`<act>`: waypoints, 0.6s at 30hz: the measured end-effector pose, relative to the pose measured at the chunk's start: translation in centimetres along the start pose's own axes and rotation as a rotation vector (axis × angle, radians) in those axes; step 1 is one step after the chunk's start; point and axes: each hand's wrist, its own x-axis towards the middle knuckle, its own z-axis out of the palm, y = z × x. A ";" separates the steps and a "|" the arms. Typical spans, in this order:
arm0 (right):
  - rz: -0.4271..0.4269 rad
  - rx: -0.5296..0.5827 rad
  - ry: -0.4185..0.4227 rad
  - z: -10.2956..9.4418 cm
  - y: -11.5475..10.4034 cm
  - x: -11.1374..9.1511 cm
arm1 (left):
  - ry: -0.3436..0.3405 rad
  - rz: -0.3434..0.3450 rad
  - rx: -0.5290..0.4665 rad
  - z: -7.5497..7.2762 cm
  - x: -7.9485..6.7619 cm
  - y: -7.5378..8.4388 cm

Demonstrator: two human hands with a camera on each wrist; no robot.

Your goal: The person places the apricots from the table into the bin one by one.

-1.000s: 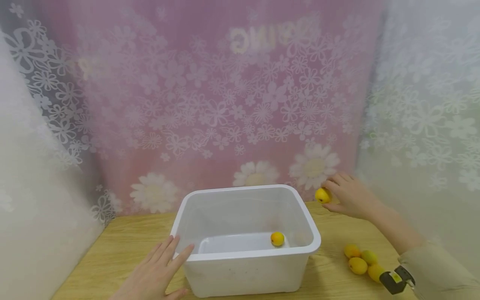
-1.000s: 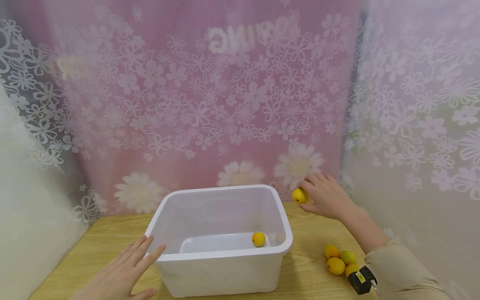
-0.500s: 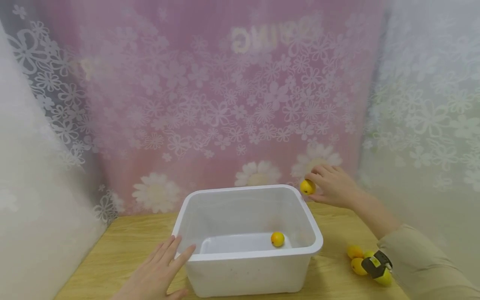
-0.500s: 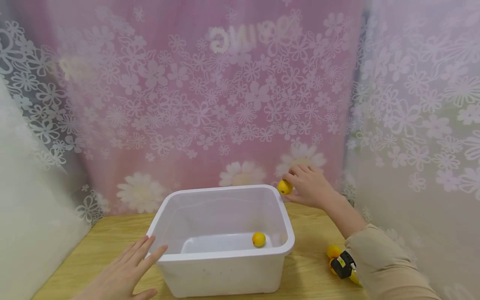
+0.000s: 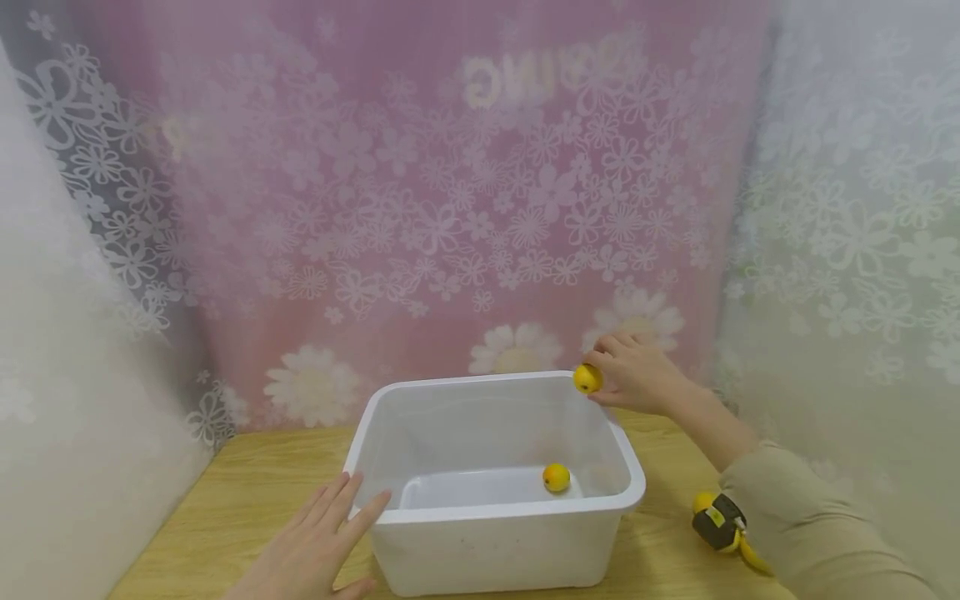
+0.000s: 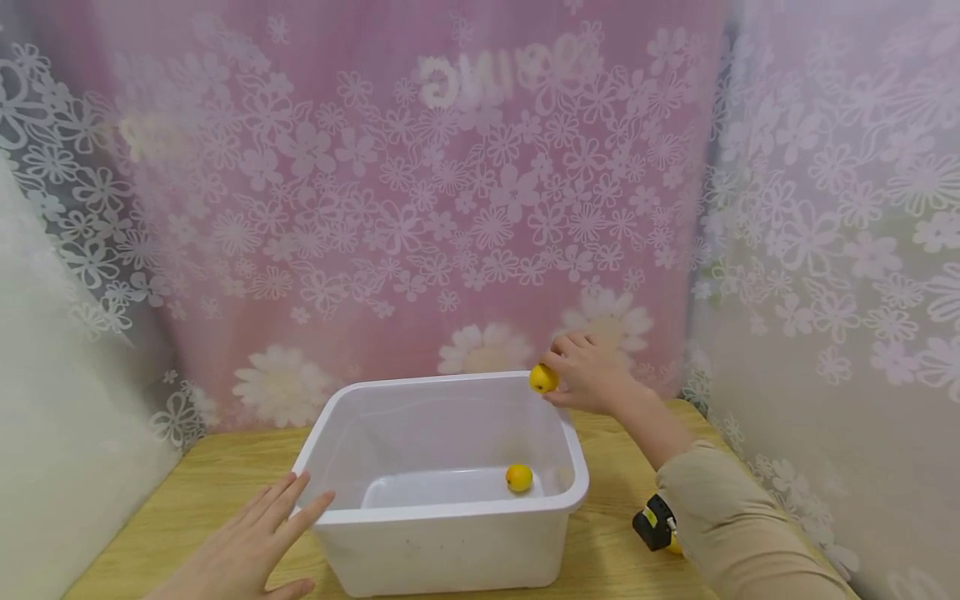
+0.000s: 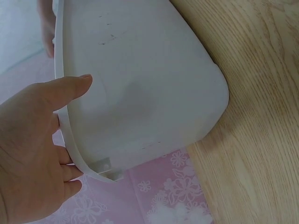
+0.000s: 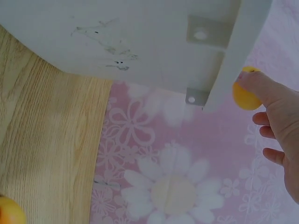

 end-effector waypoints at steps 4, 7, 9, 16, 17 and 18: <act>0.002 -0.020 -0.010 0.4 -0.3 0.4 | -0.027 -0.016 -0.015 -0.1 0.0 0.1; -0.004 -0.046 -0.001 0.6 -0.5 0.4 | -0.035 -0.018 -0.017 -0.1 0.0 0.1; -0.004 -0.053 0.006 0.6 -0.5 0.4 | -0.039 -0.019 -0.021 -0.1 0.0 0.1; 0.000 -0.024 0.024 0.4 -0.1 0.0 | -0.057 -0.042 -0.048 -0.3 0.0 0.2; 0.000 -0.021 0.026 0.4 -0.1 -0.1 | -0.069 -0.049 -0.057 -0.4 0.0 0.2; 0.000 -0.015 0.028 0.4 0.0 -0.2 | -0.085 -0.058 -0.073 -0.4 0.1 0.2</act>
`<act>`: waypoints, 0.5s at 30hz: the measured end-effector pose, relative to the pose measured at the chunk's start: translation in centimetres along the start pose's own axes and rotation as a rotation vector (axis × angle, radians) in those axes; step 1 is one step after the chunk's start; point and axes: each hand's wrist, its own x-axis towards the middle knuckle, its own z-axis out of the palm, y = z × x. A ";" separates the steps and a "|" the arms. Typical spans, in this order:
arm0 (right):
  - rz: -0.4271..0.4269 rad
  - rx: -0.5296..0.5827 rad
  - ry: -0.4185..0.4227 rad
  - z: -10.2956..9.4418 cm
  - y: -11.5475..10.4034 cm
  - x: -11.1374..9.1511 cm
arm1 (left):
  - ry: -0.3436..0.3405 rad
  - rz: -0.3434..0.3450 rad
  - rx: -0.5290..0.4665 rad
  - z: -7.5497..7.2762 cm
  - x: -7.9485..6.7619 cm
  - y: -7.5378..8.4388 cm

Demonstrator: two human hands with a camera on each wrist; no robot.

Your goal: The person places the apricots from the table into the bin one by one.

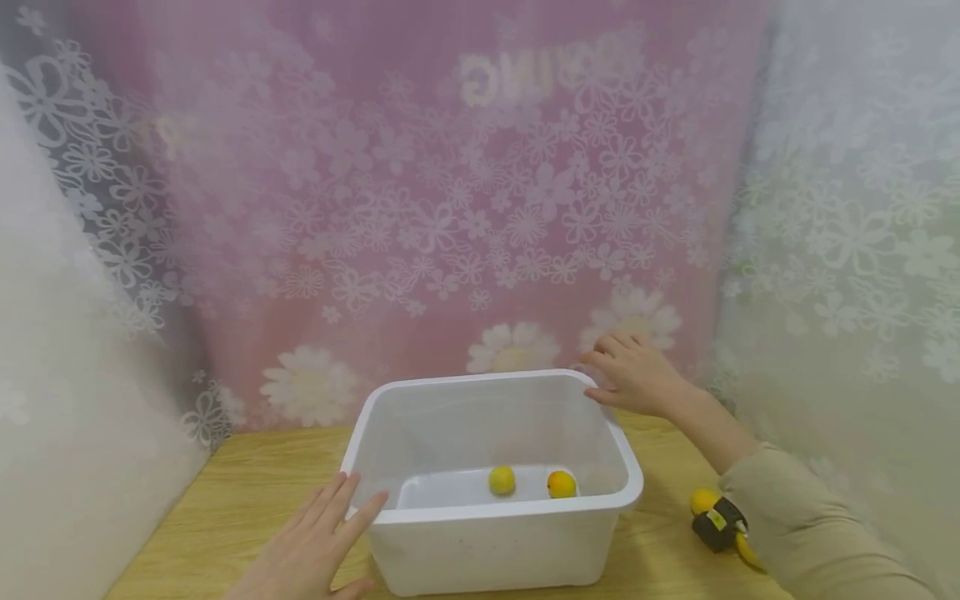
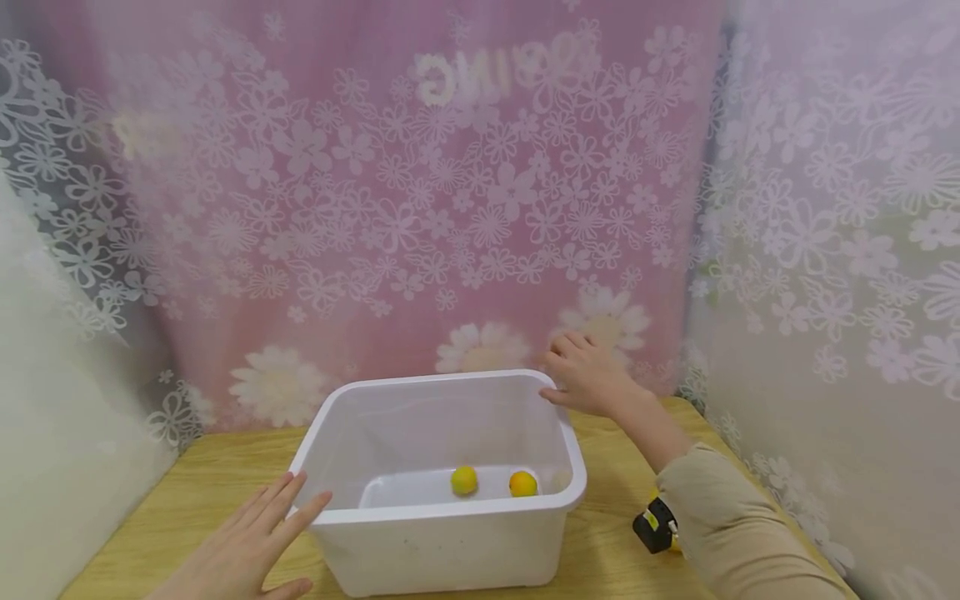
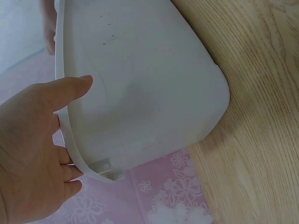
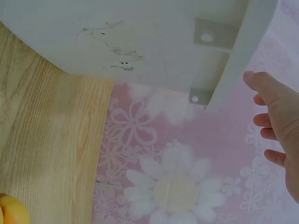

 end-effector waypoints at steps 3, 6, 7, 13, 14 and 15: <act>0.003 0.004 0.009 -0.1 0.2 -0.5 | -0.034 -0.022 -0.026 -0.1 0.1 0.0; 0.006 -0.005 0.018 -0.1 0.4 -1.1 | -0.043 -0.027 -0.032 -0.1 0.1 -0.1; 0.010 -0.006 0.020 -0.2 0.5 -1.3 | -0.043 -0.027 -0.030 -0.1 0.1 -0.1; 0.014 0.001 0.033 -0.4 1.2 -3.0 | -0.016 -0.007 -0.013 0.1 0.0 -0.1; 0.010 -0.002 0.045 -0.4 1.3 -3.3 | -0.008 -0.002 -0.006 0.1 0.0 -0.1; 0.002 -0.005 0.060 -0.4 1.4 -3.5 | -0.006 -0.001 -0.004 0.2 0.0 -0.1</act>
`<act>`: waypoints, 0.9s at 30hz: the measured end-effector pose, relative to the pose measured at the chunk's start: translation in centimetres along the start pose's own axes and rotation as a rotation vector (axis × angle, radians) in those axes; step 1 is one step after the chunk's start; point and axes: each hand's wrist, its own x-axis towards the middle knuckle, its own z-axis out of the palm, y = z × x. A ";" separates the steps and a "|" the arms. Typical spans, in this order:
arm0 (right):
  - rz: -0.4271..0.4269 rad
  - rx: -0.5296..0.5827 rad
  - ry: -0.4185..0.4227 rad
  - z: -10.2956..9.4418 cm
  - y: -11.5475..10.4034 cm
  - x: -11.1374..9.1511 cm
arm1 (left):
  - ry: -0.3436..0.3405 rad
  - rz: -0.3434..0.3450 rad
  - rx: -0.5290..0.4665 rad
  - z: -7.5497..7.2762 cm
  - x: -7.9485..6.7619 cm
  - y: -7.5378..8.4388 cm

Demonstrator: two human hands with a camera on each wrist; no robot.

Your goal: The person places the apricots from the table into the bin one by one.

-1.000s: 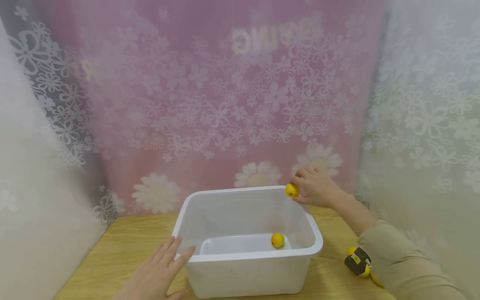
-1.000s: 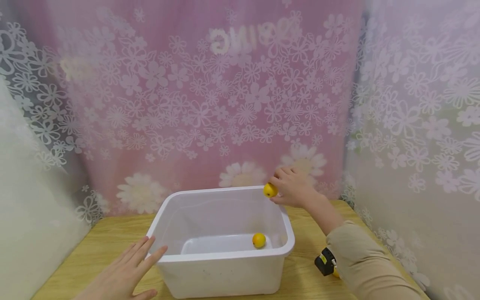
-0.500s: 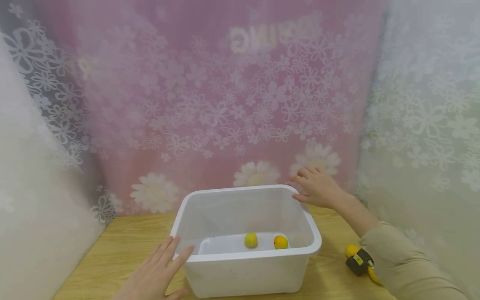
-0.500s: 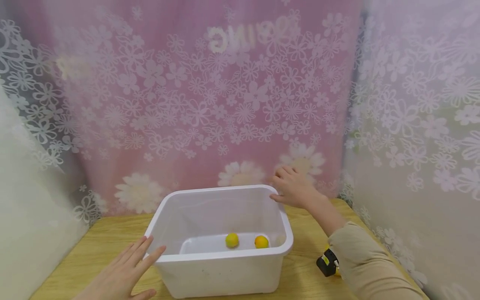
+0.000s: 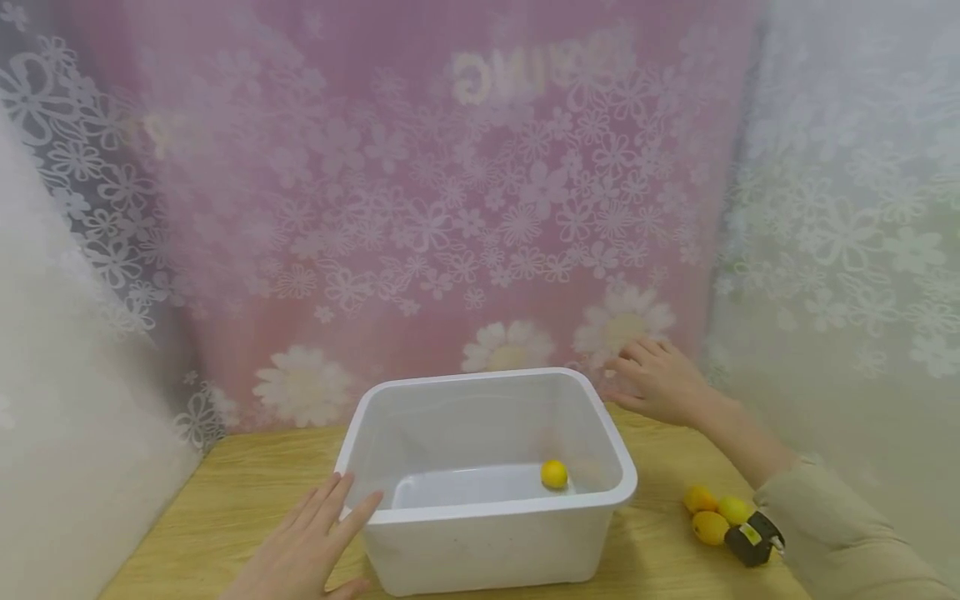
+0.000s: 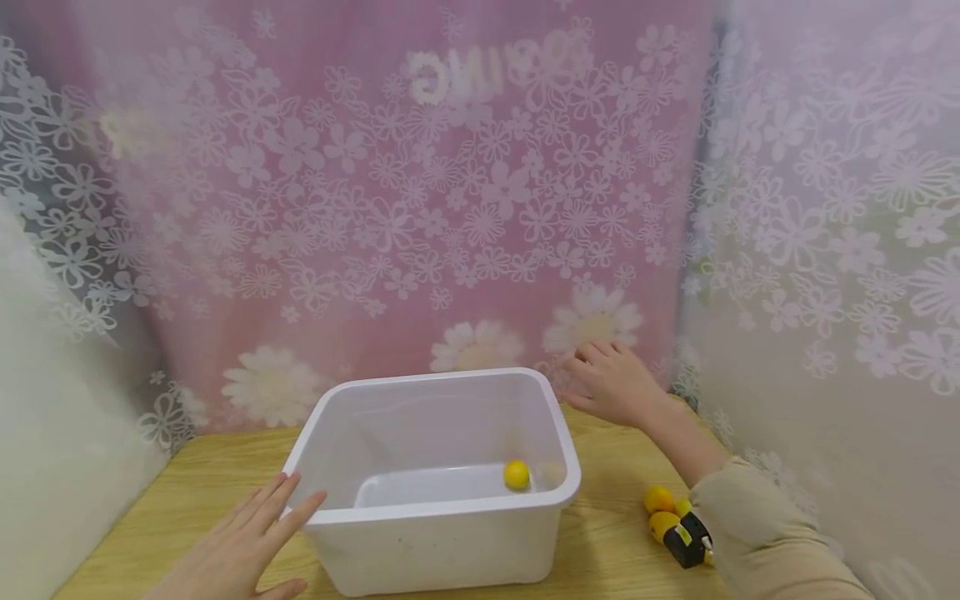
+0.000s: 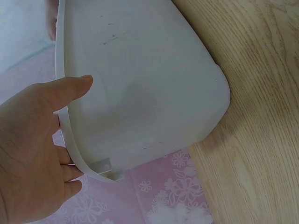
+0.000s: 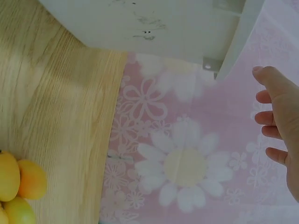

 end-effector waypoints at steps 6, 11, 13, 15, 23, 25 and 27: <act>-0.045 -0.013 0.091 -0.5 0.4 -1.8 | -0.027 -0.010 -0.017 -0.1 0.1 -0.1; -0.038 0.007 0.103 -0.8 0.5 -3.6 | -0.054 -0.030 -0.041 -0.2 0.1 -0.1; -0.037 0.000 0.100 -0.8 0.6 -4.4 | -0.053 -0.032 -0.040 -0.2 0.1 -0.1; -0.038 -0.008 0.102 -0.7 0.6 -5.2 | -0.049 -0.031 -0.037 -0.2 0.0 -0.1; -0.012 -0.016 0.090 -0.2 1.0 -8.4 | -0.010 -0.017 -0.024 0.1 -0.1 -0.2; 0.001 -0.022 0.077 -0.1 1.0 -9.1 | 0.016 0.002 -0.002 0.2 -0.1 -0.2; 0.017 -0.030 0.067 -0.1 1.0 -10.0 | 0.036 0.007 -0.004 0.3 -0.1 -0.1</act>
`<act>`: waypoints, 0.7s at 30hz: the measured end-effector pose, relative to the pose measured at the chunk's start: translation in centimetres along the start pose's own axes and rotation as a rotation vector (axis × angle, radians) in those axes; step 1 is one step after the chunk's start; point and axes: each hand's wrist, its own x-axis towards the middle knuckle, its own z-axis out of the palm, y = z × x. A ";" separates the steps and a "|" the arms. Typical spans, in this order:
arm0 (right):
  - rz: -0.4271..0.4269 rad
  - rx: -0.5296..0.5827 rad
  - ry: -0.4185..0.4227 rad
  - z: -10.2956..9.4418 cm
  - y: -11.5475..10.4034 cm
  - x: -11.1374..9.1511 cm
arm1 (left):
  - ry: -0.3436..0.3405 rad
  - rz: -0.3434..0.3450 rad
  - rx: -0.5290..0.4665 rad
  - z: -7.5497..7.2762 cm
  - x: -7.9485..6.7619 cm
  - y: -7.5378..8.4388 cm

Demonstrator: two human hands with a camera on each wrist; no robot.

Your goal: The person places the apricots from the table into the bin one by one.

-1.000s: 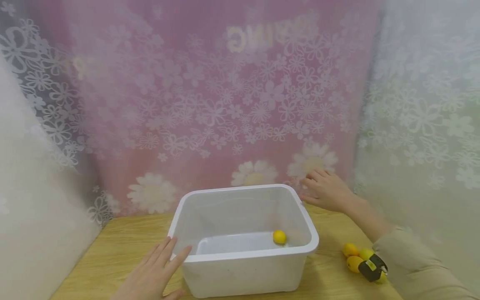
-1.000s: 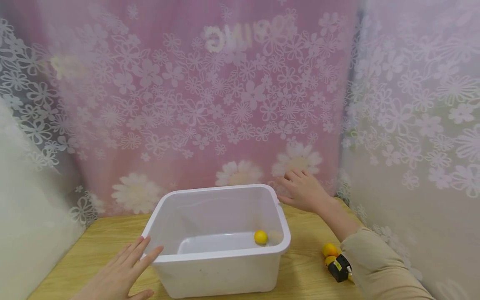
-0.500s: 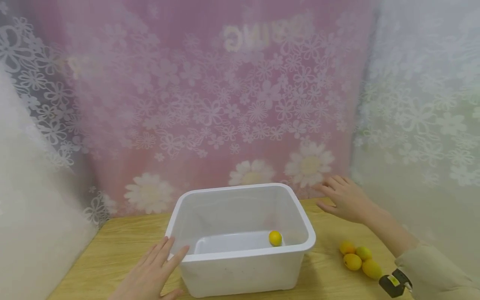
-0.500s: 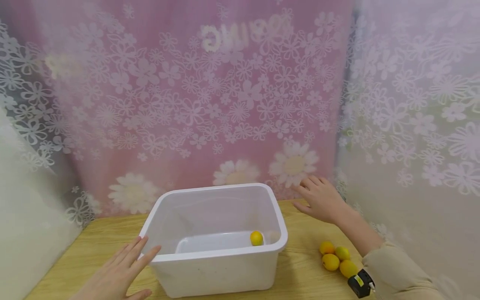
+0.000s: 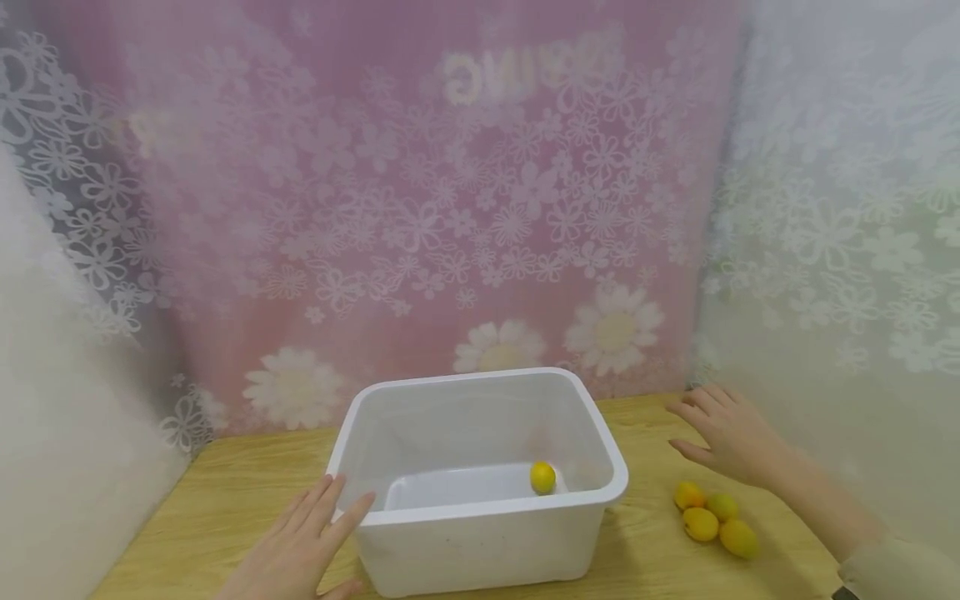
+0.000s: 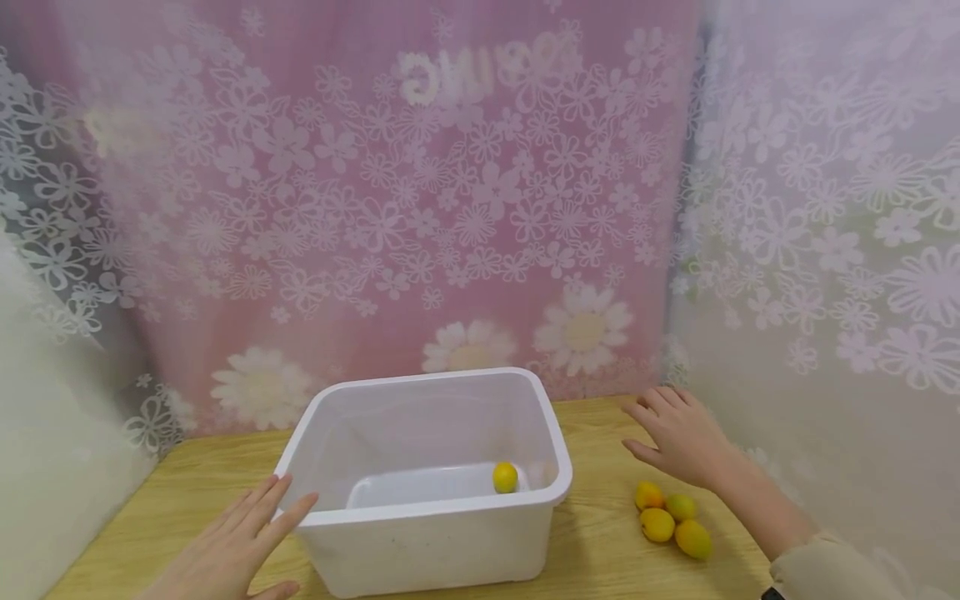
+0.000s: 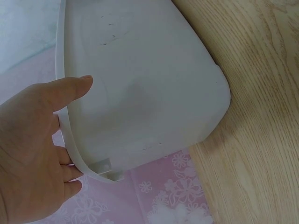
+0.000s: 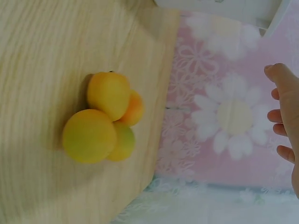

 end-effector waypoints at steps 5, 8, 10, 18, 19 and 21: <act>0.050 -0.016 -0.018 0.2 -0.3 -2.0 | 0.002 -0.010 -0.016 0.2 0.0 0.0; 0.082 -0.031 -0.031 0.4 -0.6 -2.9 | -0.001 -0.014 -0.005 0.1 0.0 0.1; 0.106 -0.031 -0.054 0.6 -0.8 -3.6 | 0.006 -0.019 -0.002 0.1 -0.1 0.0; 0.137 -0.047 -0.122 1.2 -1.8 -6.2 | -0.012 -0.016 -0.022 0.0 -0.1 0.0; 0.131 -0.053 -0.118 1.3 -1.8 -6.5 | -0.031 -0.026 -0.036 -0.1 -0.1 0.1; 0.125 -0.060 -0.117 1.5 -2.0 -6.9 | -0.040 -0.029 -0.041 0.0 -0.1 0.1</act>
